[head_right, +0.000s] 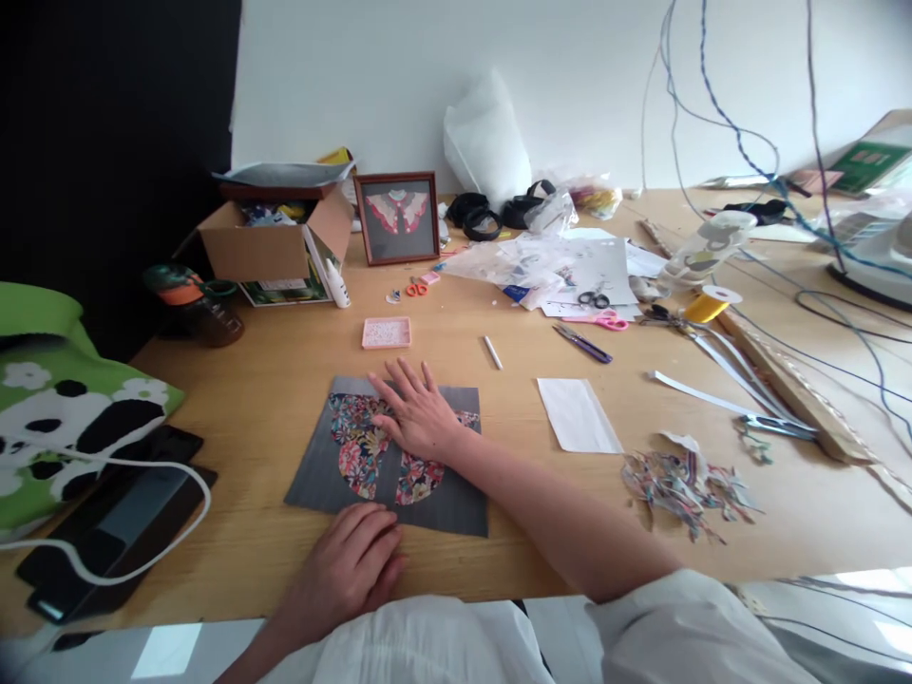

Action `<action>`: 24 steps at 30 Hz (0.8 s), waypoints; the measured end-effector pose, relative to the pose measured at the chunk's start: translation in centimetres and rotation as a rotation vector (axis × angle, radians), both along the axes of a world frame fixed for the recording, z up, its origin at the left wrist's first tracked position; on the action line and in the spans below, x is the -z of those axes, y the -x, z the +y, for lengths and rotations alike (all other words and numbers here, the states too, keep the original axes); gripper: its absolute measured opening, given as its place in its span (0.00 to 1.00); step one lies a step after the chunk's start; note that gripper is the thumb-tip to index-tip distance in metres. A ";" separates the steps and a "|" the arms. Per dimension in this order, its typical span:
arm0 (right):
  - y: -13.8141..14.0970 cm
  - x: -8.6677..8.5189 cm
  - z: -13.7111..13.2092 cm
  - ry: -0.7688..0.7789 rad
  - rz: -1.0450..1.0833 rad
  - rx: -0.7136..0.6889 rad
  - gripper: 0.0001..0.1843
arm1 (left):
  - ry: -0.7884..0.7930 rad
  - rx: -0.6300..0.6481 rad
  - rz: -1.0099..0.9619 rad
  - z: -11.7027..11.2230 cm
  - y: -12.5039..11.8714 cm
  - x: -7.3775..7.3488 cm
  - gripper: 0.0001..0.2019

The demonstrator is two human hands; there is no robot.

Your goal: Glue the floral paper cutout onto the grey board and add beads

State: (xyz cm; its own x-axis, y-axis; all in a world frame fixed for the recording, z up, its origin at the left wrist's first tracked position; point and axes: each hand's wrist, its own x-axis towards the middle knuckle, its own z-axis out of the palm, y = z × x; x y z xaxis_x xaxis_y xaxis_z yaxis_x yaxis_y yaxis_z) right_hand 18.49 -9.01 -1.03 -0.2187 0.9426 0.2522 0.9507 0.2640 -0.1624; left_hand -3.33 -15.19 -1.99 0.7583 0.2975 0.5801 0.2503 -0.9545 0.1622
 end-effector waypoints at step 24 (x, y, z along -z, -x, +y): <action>1.8 -1.6 0.7 0.046 0.099 0.026 0.34 | 0.019 -0.025 0.021 -0.3 -0.1 0.3 0.12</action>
State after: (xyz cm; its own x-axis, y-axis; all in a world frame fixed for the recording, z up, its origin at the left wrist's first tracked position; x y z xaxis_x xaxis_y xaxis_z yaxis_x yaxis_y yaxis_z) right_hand 16.67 -8.28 0.61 -0.1707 0.9588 0.2272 0.9359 0.2299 -0.2669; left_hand -3.24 -15.46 -2.30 0.7622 0.3271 0.5586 0.2774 -0.9448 0.1745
